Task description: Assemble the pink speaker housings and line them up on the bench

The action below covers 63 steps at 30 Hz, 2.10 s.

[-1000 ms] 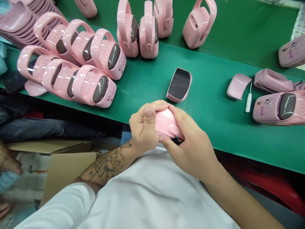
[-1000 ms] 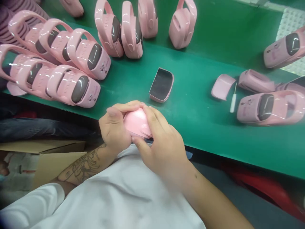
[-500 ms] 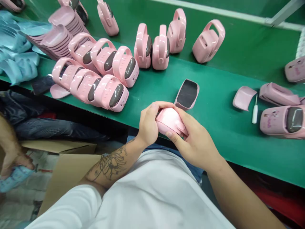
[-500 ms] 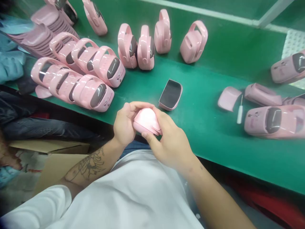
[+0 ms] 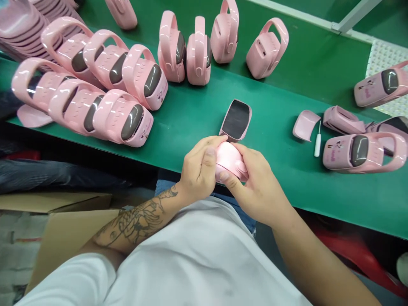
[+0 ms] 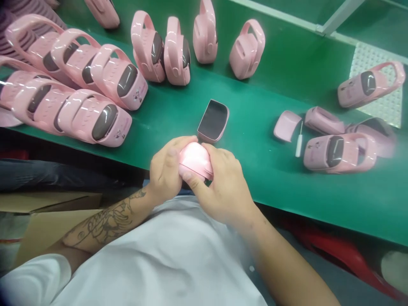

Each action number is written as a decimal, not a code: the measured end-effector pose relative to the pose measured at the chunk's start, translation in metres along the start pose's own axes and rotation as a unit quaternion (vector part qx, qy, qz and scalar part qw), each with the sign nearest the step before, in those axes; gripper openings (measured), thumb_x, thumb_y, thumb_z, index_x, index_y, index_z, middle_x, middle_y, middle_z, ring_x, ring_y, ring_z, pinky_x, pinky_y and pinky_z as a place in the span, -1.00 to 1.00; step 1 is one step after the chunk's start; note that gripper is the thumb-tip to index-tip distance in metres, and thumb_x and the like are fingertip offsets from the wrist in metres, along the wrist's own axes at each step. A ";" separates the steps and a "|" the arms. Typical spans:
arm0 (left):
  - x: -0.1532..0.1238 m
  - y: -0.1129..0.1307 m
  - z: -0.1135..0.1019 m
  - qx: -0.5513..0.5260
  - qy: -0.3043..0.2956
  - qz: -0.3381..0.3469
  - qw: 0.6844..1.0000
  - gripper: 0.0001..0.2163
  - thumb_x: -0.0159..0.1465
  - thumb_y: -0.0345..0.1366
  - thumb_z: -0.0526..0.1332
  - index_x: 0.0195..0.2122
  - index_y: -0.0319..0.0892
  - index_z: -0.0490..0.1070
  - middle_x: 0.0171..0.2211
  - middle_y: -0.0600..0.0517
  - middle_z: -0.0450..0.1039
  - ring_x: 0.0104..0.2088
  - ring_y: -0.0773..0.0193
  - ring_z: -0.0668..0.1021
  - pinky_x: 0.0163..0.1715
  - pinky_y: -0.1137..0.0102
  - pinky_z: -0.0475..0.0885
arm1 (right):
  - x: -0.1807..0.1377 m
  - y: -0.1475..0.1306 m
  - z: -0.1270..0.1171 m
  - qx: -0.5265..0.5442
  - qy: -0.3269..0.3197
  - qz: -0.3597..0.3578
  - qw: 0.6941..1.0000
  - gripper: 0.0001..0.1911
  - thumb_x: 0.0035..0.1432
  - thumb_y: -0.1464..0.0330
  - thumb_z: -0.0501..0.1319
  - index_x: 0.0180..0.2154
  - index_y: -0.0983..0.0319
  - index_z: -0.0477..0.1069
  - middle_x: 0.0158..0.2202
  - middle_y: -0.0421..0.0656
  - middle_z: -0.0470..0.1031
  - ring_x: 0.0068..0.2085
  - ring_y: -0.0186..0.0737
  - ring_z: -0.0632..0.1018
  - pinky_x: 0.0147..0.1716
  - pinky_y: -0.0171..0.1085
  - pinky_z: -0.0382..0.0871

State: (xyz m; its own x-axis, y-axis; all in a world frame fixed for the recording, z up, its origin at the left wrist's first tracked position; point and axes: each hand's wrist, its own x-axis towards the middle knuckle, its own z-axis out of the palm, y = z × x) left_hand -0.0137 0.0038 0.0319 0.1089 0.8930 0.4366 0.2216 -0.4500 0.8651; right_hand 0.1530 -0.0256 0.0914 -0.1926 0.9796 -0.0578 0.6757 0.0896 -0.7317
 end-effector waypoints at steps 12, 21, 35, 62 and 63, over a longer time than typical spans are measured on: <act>0.003 0.014 0.013 -0.093 -0.022 -0.070 0.993 -0.47 0.61 -0.01 -0.11 0.20 -0.10 0.60 0.21 -0.12 0.61 0.25 0.01 0.60 0.29 0.07 0.47 | -0.012 -0.002 -0.006 0.157 0.023 0.062 0.985 -0.27 0.23 -0.02 0.43 0.30 0.13 0.37 0.29 -0.01 0.53 0.19 0.10 0.61 0.14 0.06 0.59; 0.003 0.017 0.020 -0.097 0.050 -0.122 0.987 -0.41 0.54 0.18 -0.03 -0.05 -0.07 0.73 -0.06 -0.08 0.74 0.00 0.01 0.72 0.04 0.13 0.61 | -0.011 0.003 0.007 0.064 0.044 -0.008 0.997 -0.30 0.40 0.08 0.27 0.43 0.15 0.21 0.44 0.02 0.37 0.42 0.07 0.42 0.40 0.12 0.36; 0.005 -0.005 0.001 -0.068 0.032 -0.088 0.993 -0.39 0.53 0.16 -0.05 0.07 -0.18 0.64 0.01 -0.15 0.69 -0.03 0.02 0.68 -0.03 0.19 0.57 | -0.007 0.013 0.020 0.018 0.047 0.015 0.999 -0.14 0.30 -0.01 0.33 0.47 0.13 0.16 0.45 0.05 0.36 0.39 0.25 0.43 0.30 0.27 0.44; 0.026 -0.013 -0.049 -0.214 0.137 -0.131 0.958 -0.54 0.29 -0.12 0.42 0.19 -0.08 0.50 0.22 -0.12 0.55 0.19 -0.01 0.62 0.25 0.11 0.52 | 0.018 0.013 0.007 0.047 0.162 -0.130 0.977 -0.21 0.13 0.06 0.50 0.30 0.13 0.36 0.13 0.05 0.47 0.15 0.16 0.56 0.16 0.15 0.55; 0.024 -0.012 -0.058 -0.157 0.056 -0.086 0.982 -0.45 0.26 -0.11 0.46 0.26 -0.07 0.47 0.31 -0.15 0.49 0.29 -0.07 0.55 0.34 0.06 0.44 | 0.019 0.013 -0.001 0.024 0.121 -0.137 0.983 -0.23 0.13 0.06 0.50 0.29 0.13 0.37 0.13 0.04 0.46 0.14 0.15 0.56 0.16 0.14 0.55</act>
State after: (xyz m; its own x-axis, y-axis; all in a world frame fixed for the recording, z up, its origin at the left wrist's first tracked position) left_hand -0.0705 0.0305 0.0461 -0.0147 0.9582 0.2857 -0.0849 -0.2859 0.9545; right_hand 0.1587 -0.0057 0.0813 -0.1836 0.9343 0.3054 0.5872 0.3534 -0.7282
